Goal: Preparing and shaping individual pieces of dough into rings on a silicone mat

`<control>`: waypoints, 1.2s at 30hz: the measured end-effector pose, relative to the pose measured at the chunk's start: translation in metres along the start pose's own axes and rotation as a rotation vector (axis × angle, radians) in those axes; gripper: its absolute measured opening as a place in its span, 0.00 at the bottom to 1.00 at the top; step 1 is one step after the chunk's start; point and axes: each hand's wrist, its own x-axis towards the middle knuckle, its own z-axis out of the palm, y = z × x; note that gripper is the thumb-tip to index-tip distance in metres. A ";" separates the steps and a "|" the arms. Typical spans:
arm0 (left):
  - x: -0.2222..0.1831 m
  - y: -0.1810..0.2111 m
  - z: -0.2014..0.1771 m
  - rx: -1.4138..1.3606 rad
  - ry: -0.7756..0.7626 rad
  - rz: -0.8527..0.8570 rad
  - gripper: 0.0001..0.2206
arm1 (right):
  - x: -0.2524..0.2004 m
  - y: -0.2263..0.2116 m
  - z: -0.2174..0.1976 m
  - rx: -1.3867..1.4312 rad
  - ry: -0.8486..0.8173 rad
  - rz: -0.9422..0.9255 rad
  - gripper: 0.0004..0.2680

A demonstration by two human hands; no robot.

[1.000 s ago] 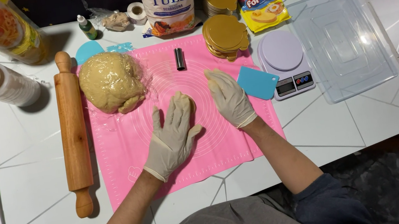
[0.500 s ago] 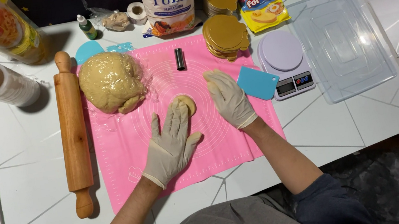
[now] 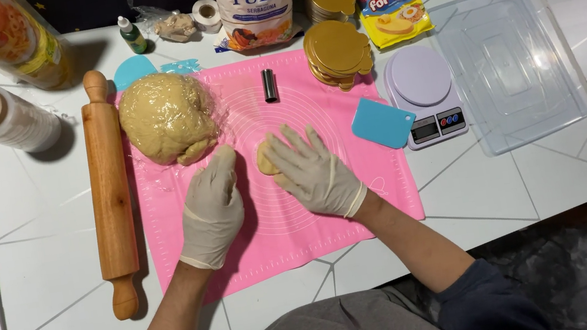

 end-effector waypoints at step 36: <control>0.024 0.046 -0.027 0.162 -0.081 0.036 0.23 | 0.003 -0.001 0.027 0.028 0.018 -0.040 0.13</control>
